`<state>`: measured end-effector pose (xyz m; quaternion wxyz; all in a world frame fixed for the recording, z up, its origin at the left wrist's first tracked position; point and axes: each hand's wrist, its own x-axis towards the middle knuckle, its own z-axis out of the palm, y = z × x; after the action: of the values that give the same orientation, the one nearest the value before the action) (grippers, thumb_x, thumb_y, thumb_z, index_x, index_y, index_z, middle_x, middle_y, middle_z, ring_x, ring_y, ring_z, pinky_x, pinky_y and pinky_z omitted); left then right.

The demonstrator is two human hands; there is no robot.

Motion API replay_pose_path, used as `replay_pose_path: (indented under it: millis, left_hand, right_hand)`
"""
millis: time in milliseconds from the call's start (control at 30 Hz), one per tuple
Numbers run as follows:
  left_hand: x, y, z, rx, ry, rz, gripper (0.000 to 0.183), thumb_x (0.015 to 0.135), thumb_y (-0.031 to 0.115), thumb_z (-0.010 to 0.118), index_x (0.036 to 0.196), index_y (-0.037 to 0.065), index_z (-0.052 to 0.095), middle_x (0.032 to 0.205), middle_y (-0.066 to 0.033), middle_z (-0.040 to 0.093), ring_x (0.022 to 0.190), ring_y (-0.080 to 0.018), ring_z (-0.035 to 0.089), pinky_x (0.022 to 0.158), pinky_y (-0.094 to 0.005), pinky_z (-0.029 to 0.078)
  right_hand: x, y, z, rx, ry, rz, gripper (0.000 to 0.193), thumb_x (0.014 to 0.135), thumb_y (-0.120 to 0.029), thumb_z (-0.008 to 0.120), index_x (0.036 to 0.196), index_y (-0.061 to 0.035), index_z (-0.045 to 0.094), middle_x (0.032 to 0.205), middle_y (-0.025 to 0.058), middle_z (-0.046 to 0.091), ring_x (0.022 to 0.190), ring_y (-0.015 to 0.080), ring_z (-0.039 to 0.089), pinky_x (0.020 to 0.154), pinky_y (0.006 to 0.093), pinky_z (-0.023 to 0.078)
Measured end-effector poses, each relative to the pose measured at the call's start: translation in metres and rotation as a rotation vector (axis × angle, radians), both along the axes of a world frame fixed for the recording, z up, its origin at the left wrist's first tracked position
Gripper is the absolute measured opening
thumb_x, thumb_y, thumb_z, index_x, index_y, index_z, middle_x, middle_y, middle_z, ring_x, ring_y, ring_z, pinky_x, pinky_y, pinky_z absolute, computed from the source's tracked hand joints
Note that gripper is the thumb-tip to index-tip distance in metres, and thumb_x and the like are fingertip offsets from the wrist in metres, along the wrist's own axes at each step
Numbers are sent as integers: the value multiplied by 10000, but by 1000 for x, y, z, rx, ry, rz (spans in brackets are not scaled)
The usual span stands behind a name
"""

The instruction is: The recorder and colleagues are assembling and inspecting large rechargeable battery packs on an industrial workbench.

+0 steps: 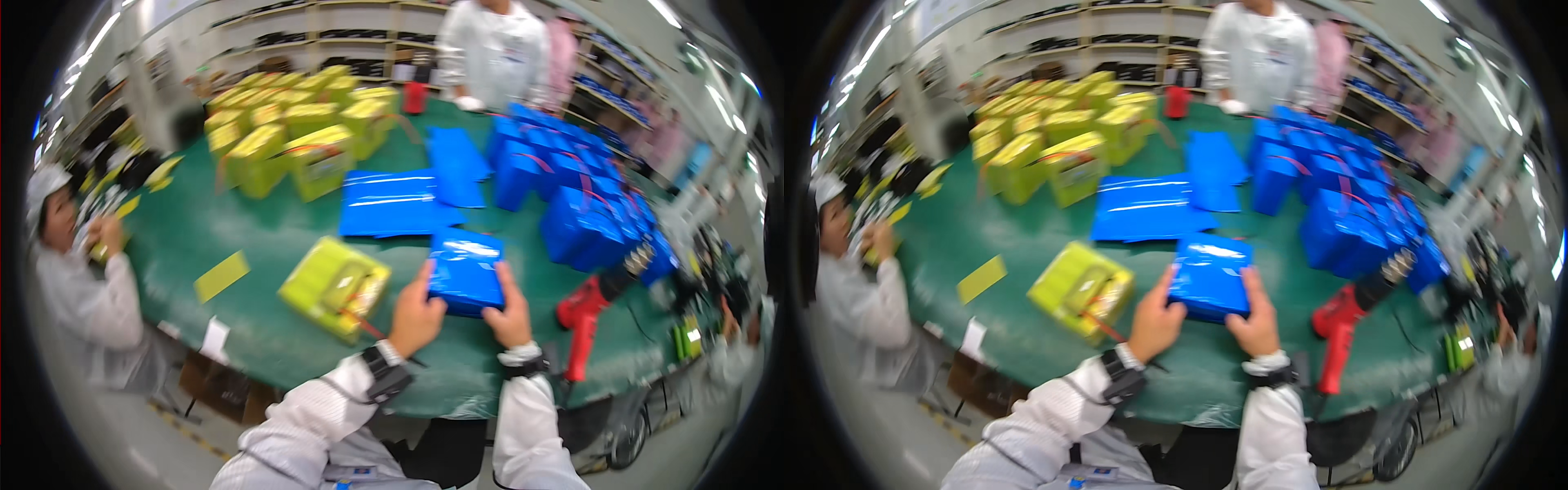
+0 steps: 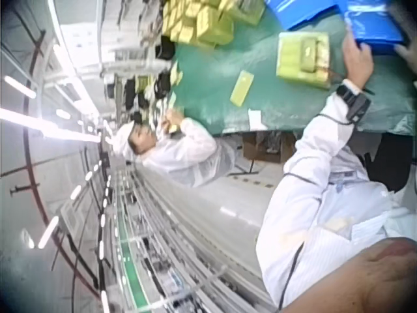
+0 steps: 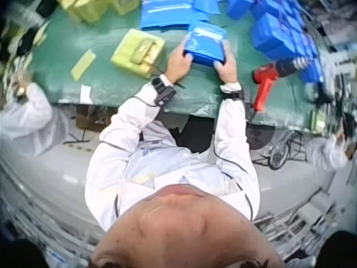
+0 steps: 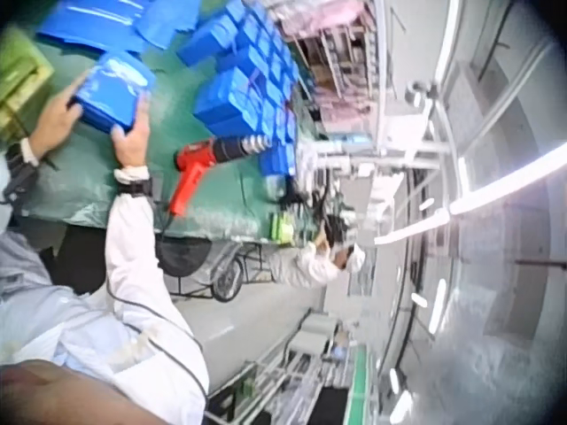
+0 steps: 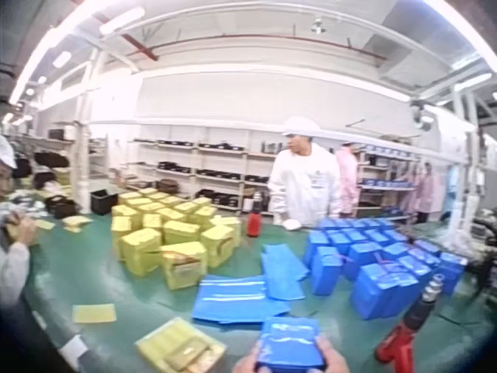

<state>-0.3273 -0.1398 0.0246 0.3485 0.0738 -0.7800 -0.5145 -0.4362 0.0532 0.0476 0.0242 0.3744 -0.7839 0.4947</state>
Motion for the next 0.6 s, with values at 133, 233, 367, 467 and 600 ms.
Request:
replay_pose_path:
  millis: [133,233,367,467,600]
  left_hand:
    - [3,2,4,70,-85,-4,685,819,56,531,1499,39,448,1210,-297,639,1075,-424,644,967,-437,494]
    - [0,11,11,115,-157,-46,732,788,11,492,1516,64,439,1246,-303,631,1101,-430,641,979,-443,489]
    - [0,9,12,128,-215,-81,756,800,35,526,1541,29,375,1349,-294,579,1194,-422,599,1041,-435,456]
    - [9,14,20,-295,-83,130,814,811,50,570,1570,-4,279,1499,-286,444,1348,-435,475,1126,-444,383]
    - [53,-1,96,22,95,-103,880,831,70,618,1609,50,208,1645,-212,251,1400,-302,442,1133,-458,375]
  right_hand:
    - [1,0,5,-23,-21,31,901,689,-96,618,1556,-80,373,1615,242,317,1502,369,315,1217,392,253]
    - [0,14,6,-11,21,-12,901,694,-120,633,1556,-91,372,1615,268,292,1452,407,388,1166,409,348]
    - [2,12,6,-6,9,-14,910,693,-117,634,1561,-89,364,1622,248,295,1458,403,377,1177,411,331]
    - [4,4,6,-17,-32,-8,910,691,-109,630,1560,-74,362,1625,238,298,1476,394,353,1195,406,302]
    - [-1,4,4,-24,-29,-7,907,692,-107,622,1561,-87,364,1628,231,296,1474,391,359,1183,407,320]
